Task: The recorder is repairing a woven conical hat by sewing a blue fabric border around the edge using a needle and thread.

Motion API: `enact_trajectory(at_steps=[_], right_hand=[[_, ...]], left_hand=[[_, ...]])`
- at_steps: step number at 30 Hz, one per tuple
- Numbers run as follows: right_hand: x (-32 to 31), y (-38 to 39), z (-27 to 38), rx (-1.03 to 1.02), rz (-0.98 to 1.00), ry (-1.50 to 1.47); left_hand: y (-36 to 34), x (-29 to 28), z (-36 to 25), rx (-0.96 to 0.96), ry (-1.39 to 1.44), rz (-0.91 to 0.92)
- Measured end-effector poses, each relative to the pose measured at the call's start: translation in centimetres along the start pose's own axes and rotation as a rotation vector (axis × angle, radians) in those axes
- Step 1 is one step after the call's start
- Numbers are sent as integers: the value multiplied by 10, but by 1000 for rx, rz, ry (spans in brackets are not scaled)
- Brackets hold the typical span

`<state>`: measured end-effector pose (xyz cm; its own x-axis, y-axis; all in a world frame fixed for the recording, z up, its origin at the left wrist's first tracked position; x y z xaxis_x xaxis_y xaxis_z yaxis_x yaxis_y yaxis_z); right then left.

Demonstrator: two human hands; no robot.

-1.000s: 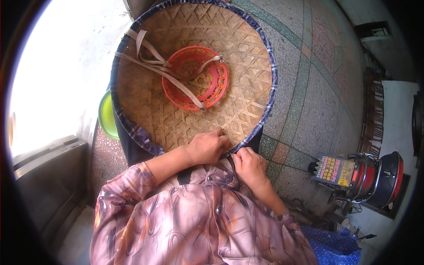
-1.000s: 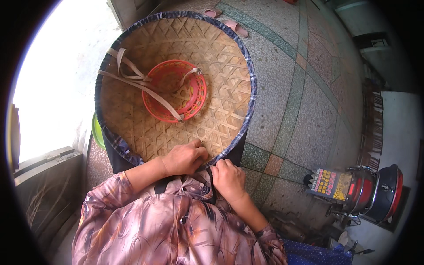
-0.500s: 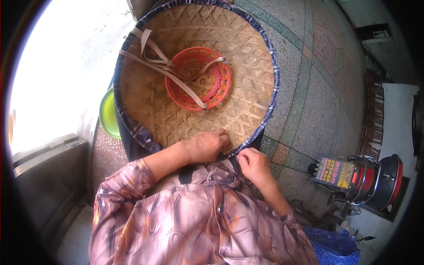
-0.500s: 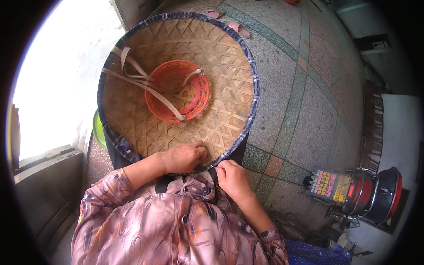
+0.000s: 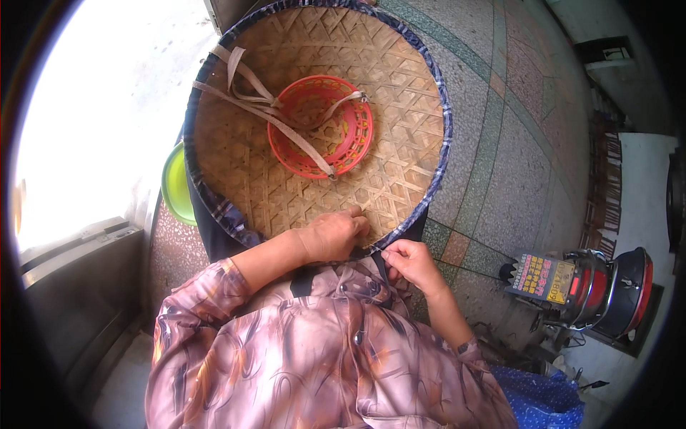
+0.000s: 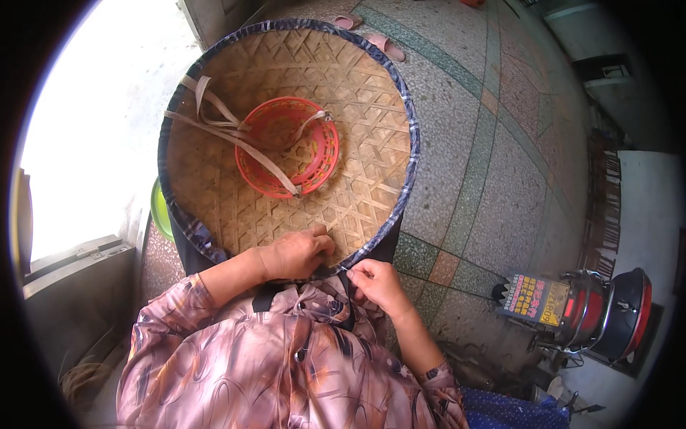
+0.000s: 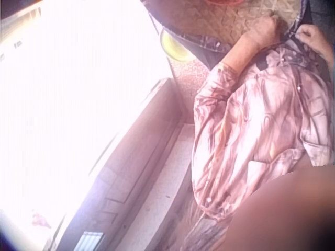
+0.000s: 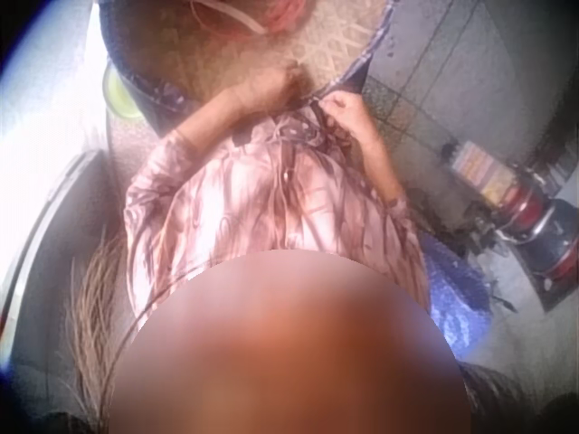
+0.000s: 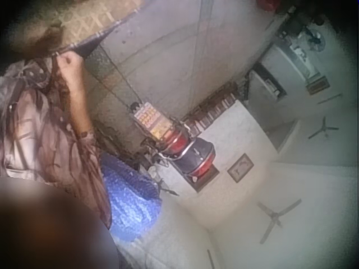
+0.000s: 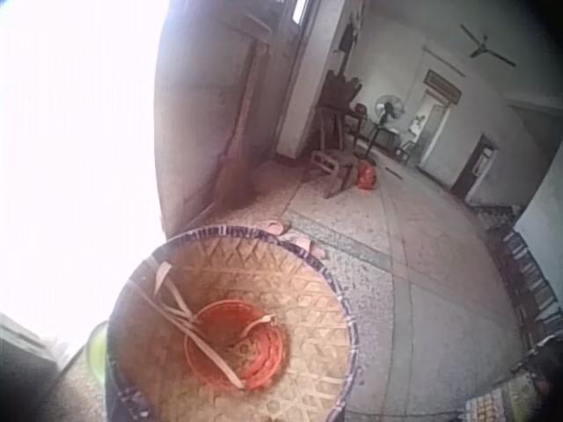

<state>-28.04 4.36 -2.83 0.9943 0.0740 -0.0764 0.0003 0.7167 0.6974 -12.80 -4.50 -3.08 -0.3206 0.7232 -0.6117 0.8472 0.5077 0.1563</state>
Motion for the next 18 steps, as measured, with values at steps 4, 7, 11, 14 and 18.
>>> enact_trajectory(at_steps=[4,7,11,14,18], right_hand=[[-1,0,3,97,31,-68],[-1,-1,4,128,11,-14],[-1,-2,4,104,0,61],[-1,-1,5,54,-28,119],[2,0,13,-12,-66,215]], left_hand=[[1,-1,-2,10,-7,-7],[0,-2,-3,2,-16,13],[1,-5,-6,10,-18,-2],[1,-4,-8,45,-29,-23],[0,-5,-12,78,-48,-39]])
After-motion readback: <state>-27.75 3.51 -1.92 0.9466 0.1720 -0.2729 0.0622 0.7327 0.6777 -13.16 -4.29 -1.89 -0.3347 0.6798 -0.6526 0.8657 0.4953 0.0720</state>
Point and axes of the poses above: each hand's wrist, its own y-axis away from the middle knuckle, its own x-axis out of the palm, z = x × y, the point moved 7 cm from there along -y, towards the middle knuckle, and after that the axes turned 9 degrees about -y, right-handed, at the moved point
